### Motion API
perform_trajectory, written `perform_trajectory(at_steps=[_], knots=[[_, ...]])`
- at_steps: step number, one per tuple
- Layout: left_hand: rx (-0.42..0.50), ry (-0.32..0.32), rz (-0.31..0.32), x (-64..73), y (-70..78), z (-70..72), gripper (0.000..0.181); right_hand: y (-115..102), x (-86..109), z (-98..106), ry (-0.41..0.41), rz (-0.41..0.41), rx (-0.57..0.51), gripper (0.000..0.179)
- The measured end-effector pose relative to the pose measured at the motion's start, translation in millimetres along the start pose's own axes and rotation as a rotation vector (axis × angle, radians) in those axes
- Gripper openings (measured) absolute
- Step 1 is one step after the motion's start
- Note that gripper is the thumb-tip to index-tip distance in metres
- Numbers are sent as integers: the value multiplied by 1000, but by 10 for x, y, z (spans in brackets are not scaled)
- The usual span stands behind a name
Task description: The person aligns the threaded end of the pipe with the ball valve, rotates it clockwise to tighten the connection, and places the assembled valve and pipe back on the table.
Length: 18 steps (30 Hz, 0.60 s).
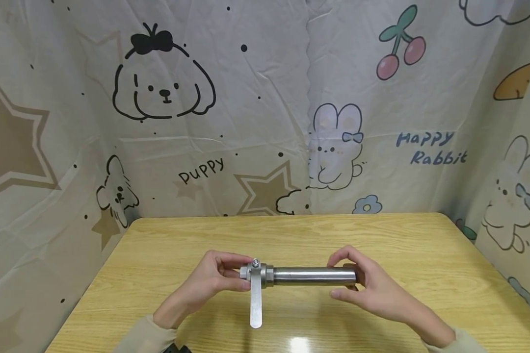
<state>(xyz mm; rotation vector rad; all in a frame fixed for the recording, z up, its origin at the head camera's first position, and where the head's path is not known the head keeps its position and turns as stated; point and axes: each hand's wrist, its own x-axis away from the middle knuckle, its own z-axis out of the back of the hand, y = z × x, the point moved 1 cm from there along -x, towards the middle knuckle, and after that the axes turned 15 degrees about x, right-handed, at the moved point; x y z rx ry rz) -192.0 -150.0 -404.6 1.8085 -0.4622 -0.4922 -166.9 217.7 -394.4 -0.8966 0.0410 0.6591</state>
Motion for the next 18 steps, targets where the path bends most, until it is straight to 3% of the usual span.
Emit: perform_trajectory(at_steps=[4, 12, 18], knots=[[6, 1, -2, 7, 14, -2, 51, 3, -9, 5, 20, 27, 5, 32], [-7, 11, -13, 13, 53, -16, 50, 6, -22, 29, 8, -82, 50, 13], [-16, 18, -5, 8, 43, -9, 51, 3, -21, 33, 0, -41, 18, 41]])
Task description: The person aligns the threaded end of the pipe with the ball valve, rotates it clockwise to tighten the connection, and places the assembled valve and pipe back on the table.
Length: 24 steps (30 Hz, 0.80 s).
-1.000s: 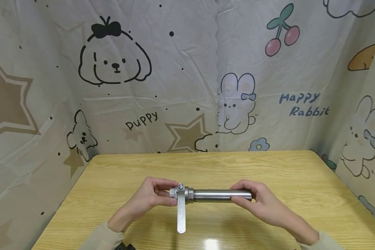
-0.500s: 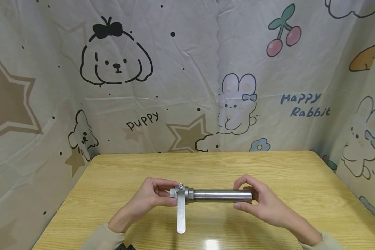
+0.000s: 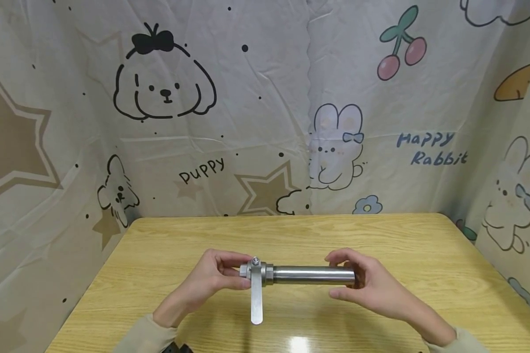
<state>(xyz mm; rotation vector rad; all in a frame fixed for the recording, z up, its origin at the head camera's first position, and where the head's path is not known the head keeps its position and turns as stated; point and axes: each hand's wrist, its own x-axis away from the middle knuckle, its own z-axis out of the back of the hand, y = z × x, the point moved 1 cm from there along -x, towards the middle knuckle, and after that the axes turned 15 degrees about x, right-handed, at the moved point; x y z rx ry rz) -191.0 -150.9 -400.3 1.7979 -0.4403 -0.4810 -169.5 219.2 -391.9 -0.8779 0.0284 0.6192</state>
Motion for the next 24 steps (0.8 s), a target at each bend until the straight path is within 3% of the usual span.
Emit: perform_trajectory(at_steps=[2, 7, 16, 24], knots=[[-6, 7, 1, -6, -2, -1, 52, 6, 2, 4, 12, 24, 4, 46], [-11, 14, 0, -29, 4, 1, 53, 26, -11, 20, 36, 60, 5, 36], [-14, 19, -2, -26, 18, -2, 52, 60, -21, 42, -3, -25, 34, 19], [-14, 31, 4, -28, -10, -12, 51, 58, -20, 3, 46, 49, 27, 44]])
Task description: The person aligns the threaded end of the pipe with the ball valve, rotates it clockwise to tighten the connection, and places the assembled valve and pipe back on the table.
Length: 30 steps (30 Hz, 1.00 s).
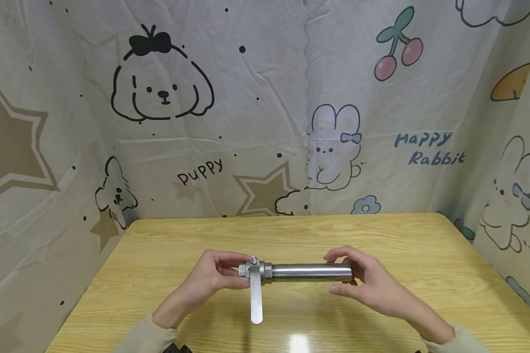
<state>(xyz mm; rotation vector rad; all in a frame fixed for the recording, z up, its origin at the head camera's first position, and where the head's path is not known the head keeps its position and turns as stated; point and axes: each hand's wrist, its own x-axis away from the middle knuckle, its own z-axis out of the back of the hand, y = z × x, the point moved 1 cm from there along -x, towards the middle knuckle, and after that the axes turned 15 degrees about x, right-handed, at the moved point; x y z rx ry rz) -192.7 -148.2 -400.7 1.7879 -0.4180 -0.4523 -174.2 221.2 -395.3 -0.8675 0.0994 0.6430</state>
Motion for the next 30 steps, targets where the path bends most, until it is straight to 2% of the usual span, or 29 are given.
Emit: perform_trajectory(at_steps=[5, 11, 15, 21, 26, 30], knots=[[-1, -2, 0, -4, -4, 5, 51, -2, -7, 4, 14, 23, -21, 35], [4, -13, -5, 0, 10, 6, 52, 18, -4, 27, -44, -66, -9, 19], [11, -14, 1, 4, 10, 2, 52, 26, 1, 23, -64, -100, 1, 21], [16, -11, -4, 12, 5, 13, 51, 8, -20, -24, -20, -39, -24, 46], [8, -11, -7, 16, 7, 20, 51, 9, -33, -34, 7, 25, -23, 38], [-5, -5, -6, 13, 10, 21, 51, 8, -34, -32, 7, 1, -45, 29]])
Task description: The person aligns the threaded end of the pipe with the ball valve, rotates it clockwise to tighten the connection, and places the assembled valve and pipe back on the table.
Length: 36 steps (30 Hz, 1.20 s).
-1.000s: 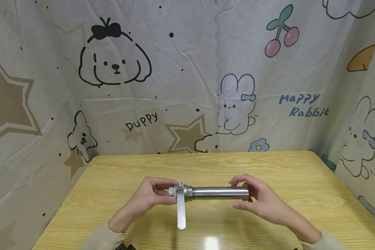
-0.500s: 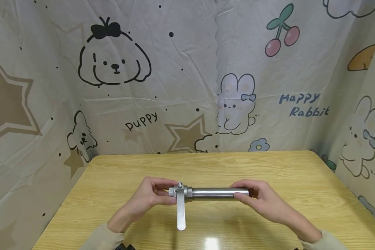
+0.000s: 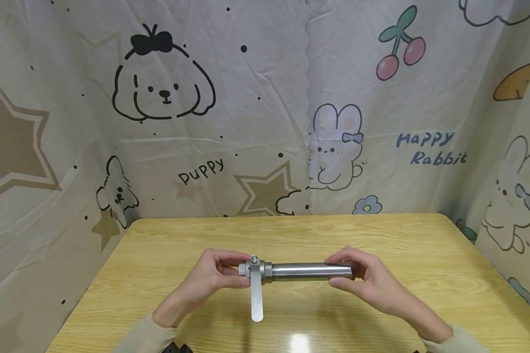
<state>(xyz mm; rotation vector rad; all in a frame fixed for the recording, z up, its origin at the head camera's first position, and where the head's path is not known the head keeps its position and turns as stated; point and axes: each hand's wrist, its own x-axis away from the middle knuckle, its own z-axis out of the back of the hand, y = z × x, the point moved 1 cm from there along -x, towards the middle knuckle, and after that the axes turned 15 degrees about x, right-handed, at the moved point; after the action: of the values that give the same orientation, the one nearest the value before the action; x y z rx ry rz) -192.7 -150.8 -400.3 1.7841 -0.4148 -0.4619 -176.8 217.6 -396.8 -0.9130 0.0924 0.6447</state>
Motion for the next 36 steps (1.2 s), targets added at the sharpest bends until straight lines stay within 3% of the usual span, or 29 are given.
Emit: perform_trajectory(at_steps=[6, 13, 19, 27, 31, 34, 36], knots=[[2, -1, 3, 5, 2, 0, 50, -7, 1, 5, -46, -77, -30, 20], [13, -12, -7, 5, 0, 19, 51, -19, -3, -1, -30, -30, -35, 49], [19, -13, -10, 3, 5, 13, 51, -10, -5, 11, 0, 24, -31, 36], [9, -8, -19, -6, 16, -4, 51, -30, 2, 30, -30, -76, -23, 21], [4, -8, -22, -3, 14, 1, 51, -35, -1, 19, -48, -81, -49, 33], [5, -9, -20, 0, 8, 2, 50, -30, -5, 8, -44, -35, -67, 46], [7, -10, -17, 0, 4, 1, 50, -24, -5, 2, -39, -10, -73, 46]])
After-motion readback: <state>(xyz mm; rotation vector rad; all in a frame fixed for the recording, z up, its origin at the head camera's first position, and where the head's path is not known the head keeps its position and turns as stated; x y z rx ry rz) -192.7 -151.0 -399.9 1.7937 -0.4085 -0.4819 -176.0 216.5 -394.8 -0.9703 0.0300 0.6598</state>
